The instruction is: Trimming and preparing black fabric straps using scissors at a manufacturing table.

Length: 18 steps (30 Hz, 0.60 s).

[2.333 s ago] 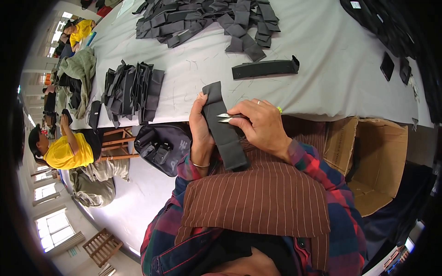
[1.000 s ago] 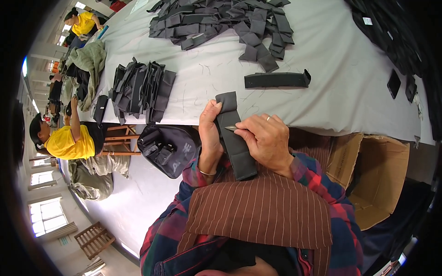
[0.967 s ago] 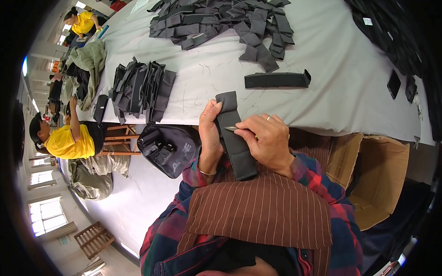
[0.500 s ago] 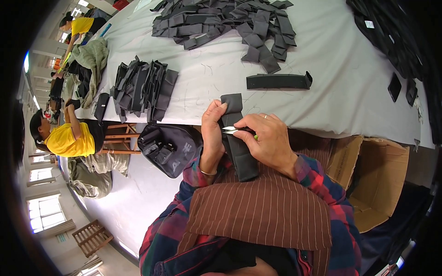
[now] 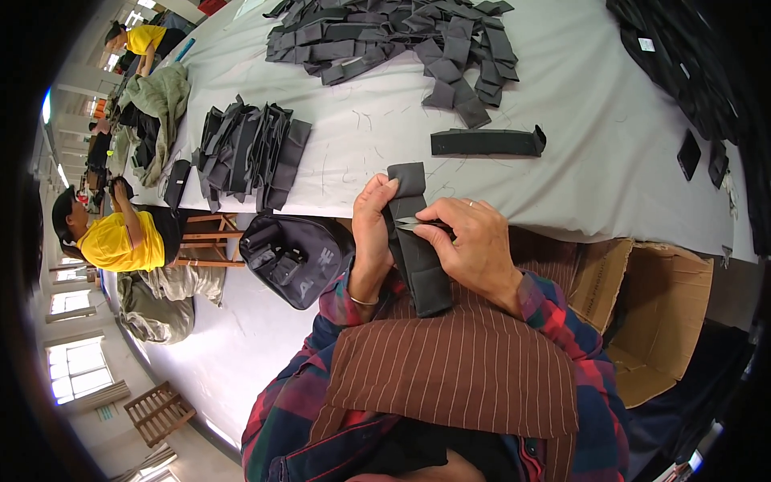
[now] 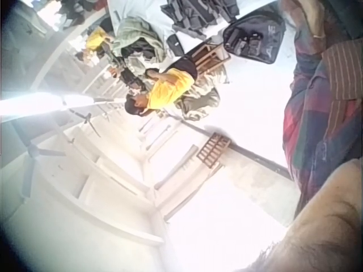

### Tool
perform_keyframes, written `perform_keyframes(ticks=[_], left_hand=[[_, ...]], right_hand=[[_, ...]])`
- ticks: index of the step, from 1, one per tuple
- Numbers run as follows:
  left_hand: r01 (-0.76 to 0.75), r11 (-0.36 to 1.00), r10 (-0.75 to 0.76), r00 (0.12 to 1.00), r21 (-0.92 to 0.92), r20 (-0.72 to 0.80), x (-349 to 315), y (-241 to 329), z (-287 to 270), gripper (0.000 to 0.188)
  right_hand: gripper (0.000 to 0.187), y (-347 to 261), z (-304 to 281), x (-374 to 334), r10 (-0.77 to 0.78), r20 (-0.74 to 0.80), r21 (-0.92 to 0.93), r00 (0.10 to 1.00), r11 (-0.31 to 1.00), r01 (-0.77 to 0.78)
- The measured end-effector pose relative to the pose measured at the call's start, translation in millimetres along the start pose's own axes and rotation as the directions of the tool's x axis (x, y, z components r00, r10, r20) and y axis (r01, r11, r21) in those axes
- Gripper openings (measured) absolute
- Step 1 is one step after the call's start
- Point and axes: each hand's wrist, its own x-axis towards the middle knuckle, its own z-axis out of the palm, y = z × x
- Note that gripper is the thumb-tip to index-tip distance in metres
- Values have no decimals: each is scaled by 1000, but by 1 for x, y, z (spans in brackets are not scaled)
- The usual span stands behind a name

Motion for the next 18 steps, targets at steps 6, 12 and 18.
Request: perform_keyframes(ticks=[6, 12, 18], left_hand=[[10, 1000, -10, 1000, 12, -6, 0, 1, 0, 16], [46, 997, -45, 999, -61, 29, 0, 1, 3, 12], [65, 992, -58, 996, -105, 71, -3, 7, 10, 14]], right_hand=[[11, 0, 2, -1, -23, 14, 19, 1000, 1000, 23], [12, 5, 4, -2, -2, -52, 16, 999, 1000, 2], [14, 13, 7, -1, -54, -150, -96, 987, 995, 40]])
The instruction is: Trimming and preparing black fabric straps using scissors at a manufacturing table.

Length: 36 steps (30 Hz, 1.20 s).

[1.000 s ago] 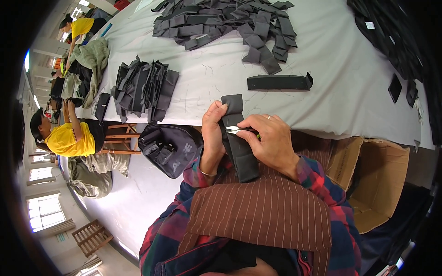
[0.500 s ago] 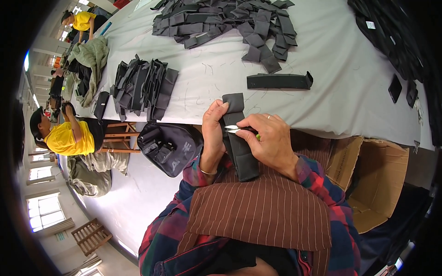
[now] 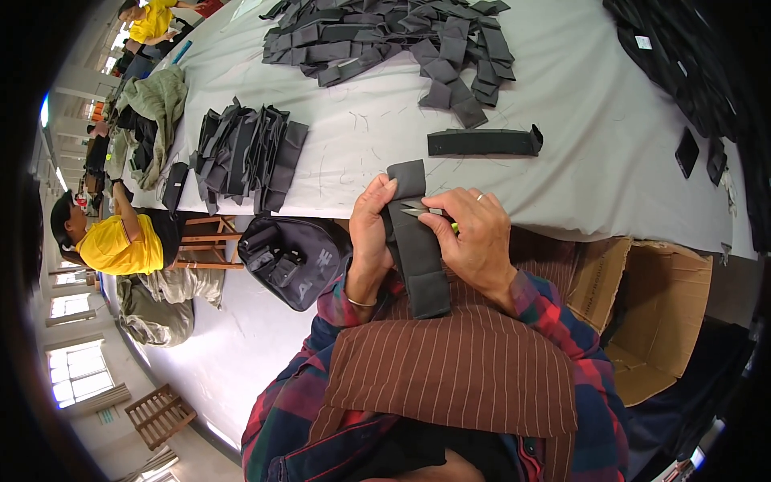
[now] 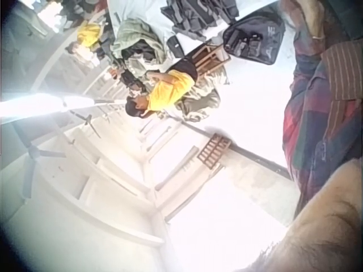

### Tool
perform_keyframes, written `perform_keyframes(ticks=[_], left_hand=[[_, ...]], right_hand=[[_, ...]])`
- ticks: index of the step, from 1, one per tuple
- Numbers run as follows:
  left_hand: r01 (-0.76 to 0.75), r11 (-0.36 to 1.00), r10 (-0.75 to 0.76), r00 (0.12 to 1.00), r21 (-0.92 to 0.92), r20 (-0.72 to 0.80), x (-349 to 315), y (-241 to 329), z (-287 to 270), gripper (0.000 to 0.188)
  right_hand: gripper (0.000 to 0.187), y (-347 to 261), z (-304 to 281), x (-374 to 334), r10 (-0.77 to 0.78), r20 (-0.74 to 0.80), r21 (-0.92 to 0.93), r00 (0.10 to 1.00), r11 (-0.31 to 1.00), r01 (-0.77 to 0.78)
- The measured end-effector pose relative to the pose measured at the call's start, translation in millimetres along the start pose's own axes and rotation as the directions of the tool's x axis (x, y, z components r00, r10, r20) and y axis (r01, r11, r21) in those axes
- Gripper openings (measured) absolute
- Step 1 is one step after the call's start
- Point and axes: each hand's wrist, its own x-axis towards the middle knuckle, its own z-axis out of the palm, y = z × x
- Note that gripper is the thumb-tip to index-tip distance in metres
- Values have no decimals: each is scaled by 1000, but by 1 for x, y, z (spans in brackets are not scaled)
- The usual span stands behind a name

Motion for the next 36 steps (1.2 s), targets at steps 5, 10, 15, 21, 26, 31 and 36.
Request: perform_keyframes(ticks=[5, 10, 15, 21, 26, 31, 36], left_hand=[[3, 1000, -3, 1000, 3, 11, 0, 1, 2, 14], [23, 999, -24, 1000, 26, 9, 0, -2, -2, 14], [20, 1000, -20, 1000, -10, 6, -1, -2, 0, 14], [14, 1000, -14, 1000, 19, -13, -1, -1, 3, 15], [-10, 999, 10, 1000, 33, 5, 0, -2, 2, 15], [-14, 1000, 15, 1000, -22, 13, -2, 0, 2, 13], [69, 998, -69, 997, -10, -22, -3, -4, 4, 13]], right_hand=[[17, 1, 1, 1, -45, -46, -68, 998, 997, 42], [29, 2, 5, 2, -102, -52, -121, 993, 988, 95], [36, 3, 2, 2, -172, -6, -230, 985, 959, 166], [35, 4, -6, 6, -182, 31, -259, 983, 948, 184], [38, 2, -9, 9, -209, 67, -304, 976, 927, 219], [39, 4, -3, 9, -244, 95, -297, 965, 918, 262], [39, 10, 2, 3, -266, 97, -336, 959, 898, 283]])
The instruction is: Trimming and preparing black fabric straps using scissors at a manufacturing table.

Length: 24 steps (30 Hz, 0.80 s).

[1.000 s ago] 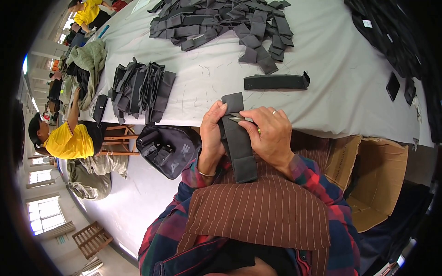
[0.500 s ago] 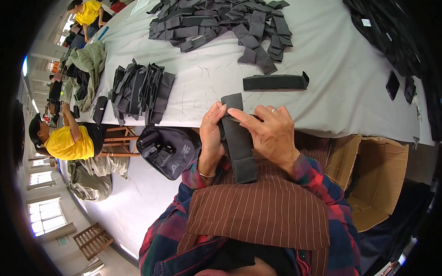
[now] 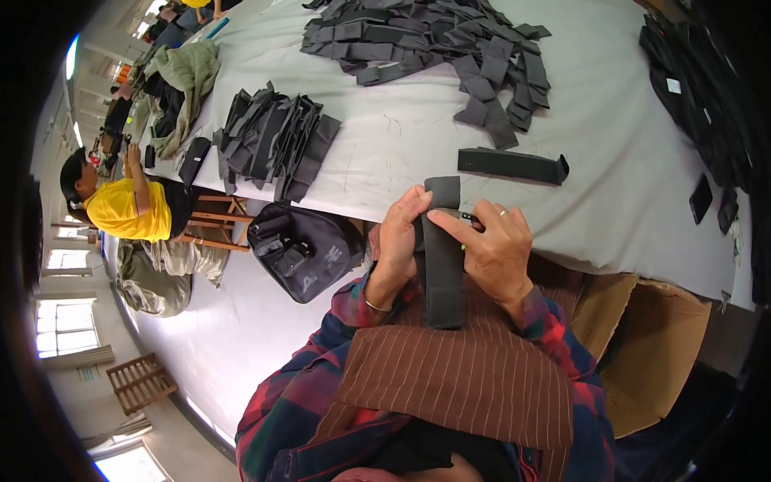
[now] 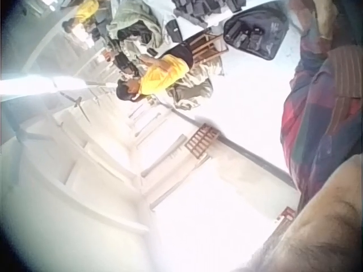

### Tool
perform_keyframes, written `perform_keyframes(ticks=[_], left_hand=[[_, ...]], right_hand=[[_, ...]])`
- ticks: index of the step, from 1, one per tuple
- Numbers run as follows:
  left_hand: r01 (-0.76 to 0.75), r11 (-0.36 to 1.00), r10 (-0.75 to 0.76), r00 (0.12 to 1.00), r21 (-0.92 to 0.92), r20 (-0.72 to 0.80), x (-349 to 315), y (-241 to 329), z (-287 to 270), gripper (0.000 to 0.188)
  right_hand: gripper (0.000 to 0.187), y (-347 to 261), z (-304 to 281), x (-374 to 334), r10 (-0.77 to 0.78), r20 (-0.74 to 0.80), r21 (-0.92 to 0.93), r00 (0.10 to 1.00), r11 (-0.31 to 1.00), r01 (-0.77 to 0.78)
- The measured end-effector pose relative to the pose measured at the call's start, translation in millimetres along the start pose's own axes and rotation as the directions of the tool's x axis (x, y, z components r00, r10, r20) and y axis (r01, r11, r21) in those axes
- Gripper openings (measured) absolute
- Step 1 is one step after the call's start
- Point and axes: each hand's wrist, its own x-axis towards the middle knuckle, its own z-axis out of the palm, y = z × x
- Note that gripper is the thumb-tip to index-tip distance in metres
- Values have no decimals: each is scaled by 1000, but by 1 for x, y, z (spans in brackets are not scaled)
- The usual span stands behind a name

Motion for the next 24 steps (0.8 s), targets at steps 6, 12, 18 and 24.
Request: perform_keyframes(ticks=[6, 12, 18, 24], left_hand=[[19, 998, -24, 997, -62, -72, -2, -8, -3, 16], [78, 990, -100, 977, -117, -187, -3, -3, -7, 17], [-92, 993, 87, 994, 74, 61, 1, -17, -18, 12], [9, 1000, -9, 999, -6, 36, -17, -7, 4, 32]], right_hand=[[46, 13, 11, -3, 35, -155, -70, 987, 997, -46], [41, 51, 3, 0, 172, -245, -144, 954, 967, -212], [37, 14, -11, 16, 398, 522, 744, 754, 222, -631], [10, 11, 8, 12, 508, 416, 842, 754, 100, -531]])
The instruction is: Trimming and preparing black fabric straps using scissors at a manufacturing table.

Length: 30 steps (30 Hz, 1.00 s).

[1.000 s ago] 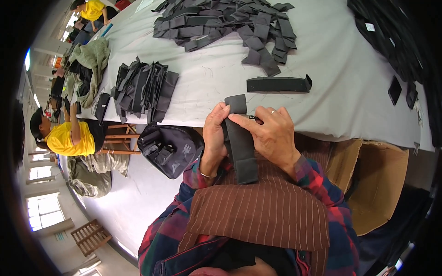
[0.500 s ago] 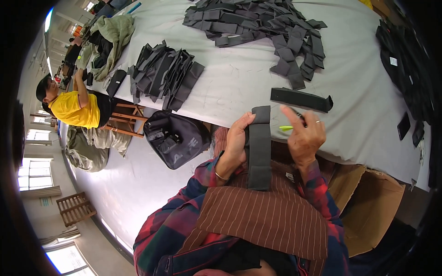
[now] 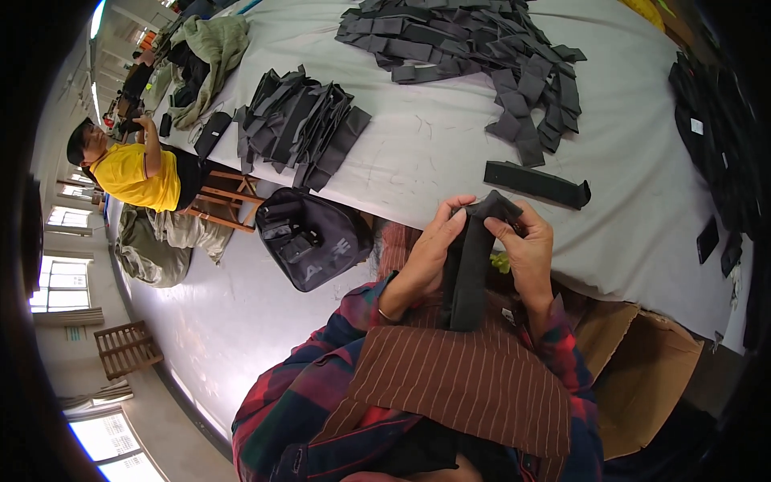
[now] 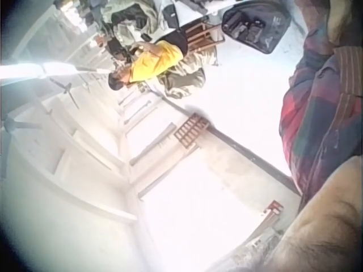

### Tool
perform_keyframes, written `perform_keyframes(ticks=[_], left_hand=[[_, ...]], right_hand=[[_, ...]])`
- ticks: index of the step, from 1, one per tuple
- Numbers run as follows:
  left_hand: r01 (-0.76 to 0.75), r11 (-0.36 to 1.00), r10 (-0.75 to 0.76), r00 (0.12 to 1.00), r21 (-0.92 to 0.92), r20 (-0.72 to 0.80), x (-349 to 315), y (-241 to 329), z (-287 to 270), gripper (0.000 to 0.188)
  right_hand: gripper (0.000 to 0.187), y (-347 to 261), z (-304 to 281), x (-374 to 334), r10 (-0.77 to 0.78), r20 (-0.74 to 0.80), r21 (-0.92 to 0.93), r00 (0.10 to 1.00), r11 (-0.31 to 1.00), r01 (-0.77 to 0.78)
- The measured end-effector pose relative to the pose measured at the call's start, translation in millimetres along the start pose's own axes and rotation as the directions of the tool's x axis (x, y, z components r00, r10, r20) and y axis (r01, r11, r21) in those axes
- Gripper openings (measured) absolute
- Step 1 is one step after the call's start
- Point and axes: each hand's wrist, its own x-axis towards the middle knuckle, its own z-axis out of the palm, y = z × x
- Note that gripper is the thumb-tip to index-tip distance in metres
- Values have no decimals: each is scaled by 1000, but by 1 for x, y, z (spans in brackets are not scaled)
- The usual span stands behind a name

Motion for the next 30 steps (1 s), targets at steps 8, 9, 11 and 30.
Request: perform_keyframes(ticks=[8, 9, 11, 30], left_hand=[[306, 949, -316, 917, 76, 243, -9, -2, -45, 46], [251, 955, -282, 934, 158, 219, -8, 1, -44, 46], [71, 954, -139, 965, 290, 222, -6, 12, -40, 46], [81, 989, -64, 989, 125, -137, 34, 0, -26, 72]], right_hand=[[6, -16, -1, 5, -1, 34, -13, 999, 1000, 2], [6, -15, -4, 5, -10, 41, -13, 999, 1000, 10], [15, -8, -14, 6, 64, 84, 264, 994, 961, -84], [16, -6, -14, -21, -207, 161, -359, 965, 899, 252]])
